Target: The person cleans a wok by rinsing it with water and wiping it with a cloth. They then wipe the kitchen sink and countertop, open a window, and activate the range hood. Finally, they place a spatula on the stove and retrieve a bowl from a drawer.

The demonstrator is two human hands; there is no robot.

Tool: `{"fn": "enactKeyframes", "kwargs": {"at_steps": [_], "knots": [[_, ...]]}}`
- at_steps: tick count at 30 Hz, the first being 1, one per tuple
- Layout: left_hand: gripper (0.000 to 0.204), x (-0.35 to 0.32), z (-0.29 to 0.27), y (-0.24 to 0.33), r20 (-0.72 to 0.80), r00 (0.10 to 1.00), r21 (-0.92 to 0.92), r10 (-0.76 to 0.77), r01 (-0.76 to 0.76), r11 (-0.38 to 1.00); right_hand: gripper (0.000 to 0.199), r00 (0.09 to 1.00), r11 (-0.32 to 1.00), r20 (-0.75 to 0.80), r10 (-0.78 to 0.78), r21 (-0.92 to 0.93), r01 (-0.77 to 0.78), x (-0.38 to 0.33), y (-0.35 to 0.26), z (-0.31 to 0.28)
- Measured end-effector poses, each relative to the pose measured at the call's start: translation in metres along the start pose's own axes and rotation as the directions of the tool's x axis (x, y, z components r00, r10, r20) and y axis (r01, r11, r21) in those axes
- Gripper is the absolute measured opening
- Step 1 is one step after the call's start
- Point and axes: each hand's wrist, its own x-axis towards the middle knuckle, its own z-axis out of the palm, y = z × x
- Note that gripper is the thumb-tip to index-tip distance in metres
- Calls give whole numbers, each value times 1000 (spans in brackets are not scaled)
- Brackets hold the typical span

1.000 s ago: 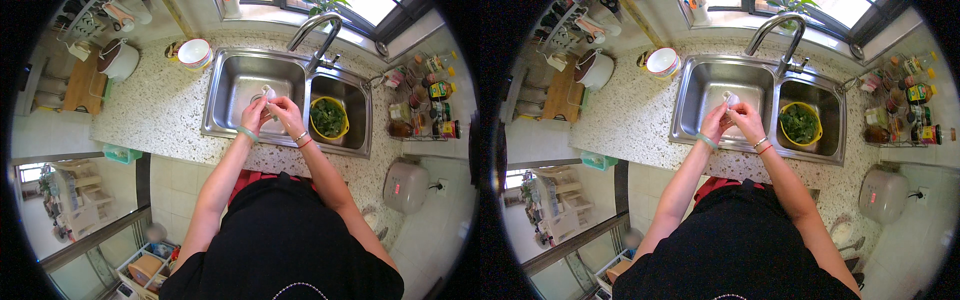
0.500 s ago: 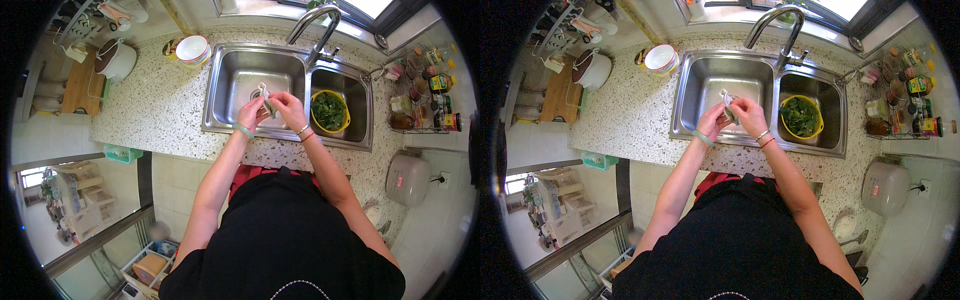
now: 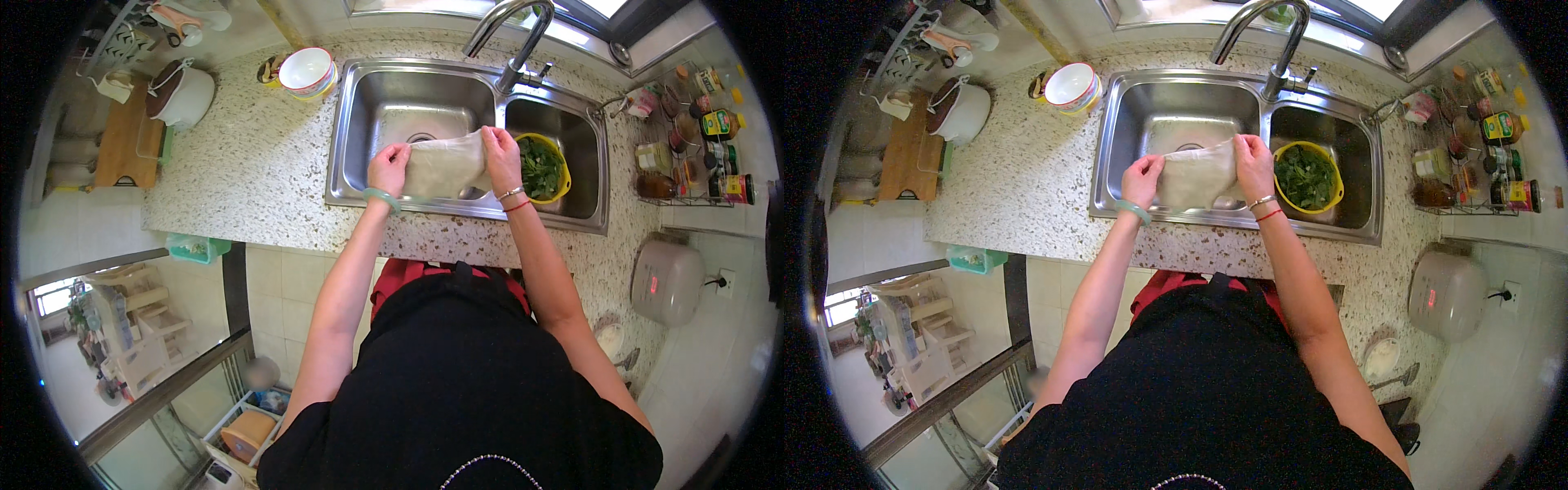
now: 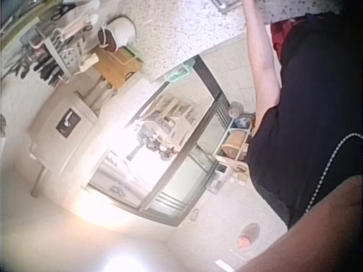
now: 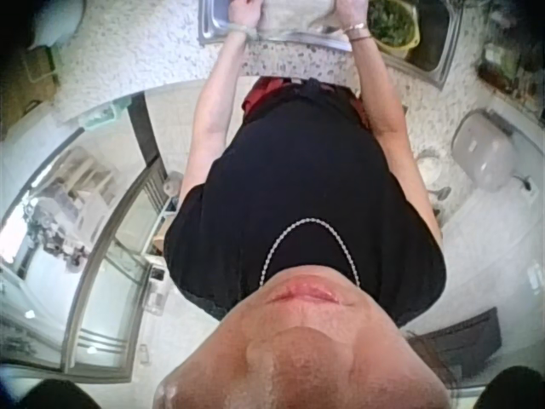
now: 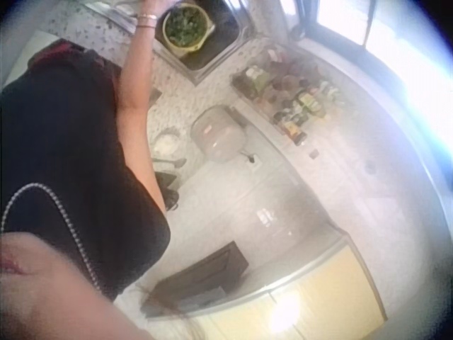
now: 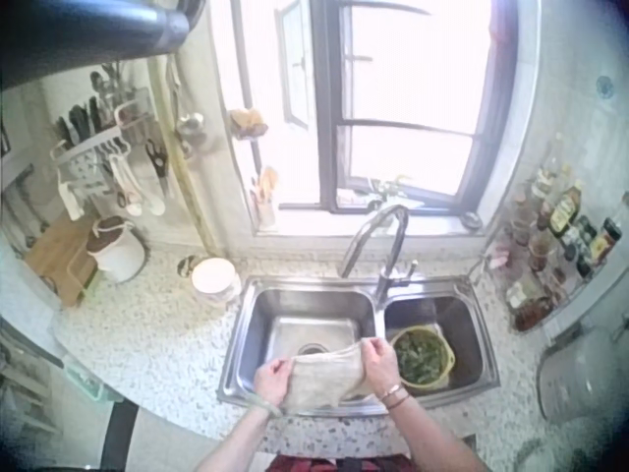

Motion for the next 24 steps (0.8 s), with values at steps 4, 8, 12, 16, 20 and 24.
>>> {"fn": "enactKeyframes", "kwargs": {"at_steps": [4, 8, 12, 16, 20, 24], "knots": [[39, -14, 15, 3, 104, 926, -368, -362, 374, 851, 19, 946, 982, 284, -155, -62, 179, -23, -41, 9], [53, -24, 15, 27, 732, 675, -656, -87, 734, 176, 15, 722, 935, 675, -153, -138, 327, -59, -58, 18], [47, -8, 20, 11, 776, 624, -584, -94, 767, 265, 22, 901, 973, 412, -134, -119, 200, -62, -40, 13], [44, -11, 21, 28, 720, 677, -619, -151, 725, 301, 38, 954, 971, 183, 237, -56, -231, -33, -21, -14], [40, -20, 31, 53, 700, 698, -578, -152, 678, 454, 42, 798, 814, 373, 472, 164, -558, -33, -10, -28], [33, -12, 42, 45, 464, 873, -369, -151, 345, 863, 38, 915, 886, 175, 364, 238, -398, -31, -6, -39]]}}
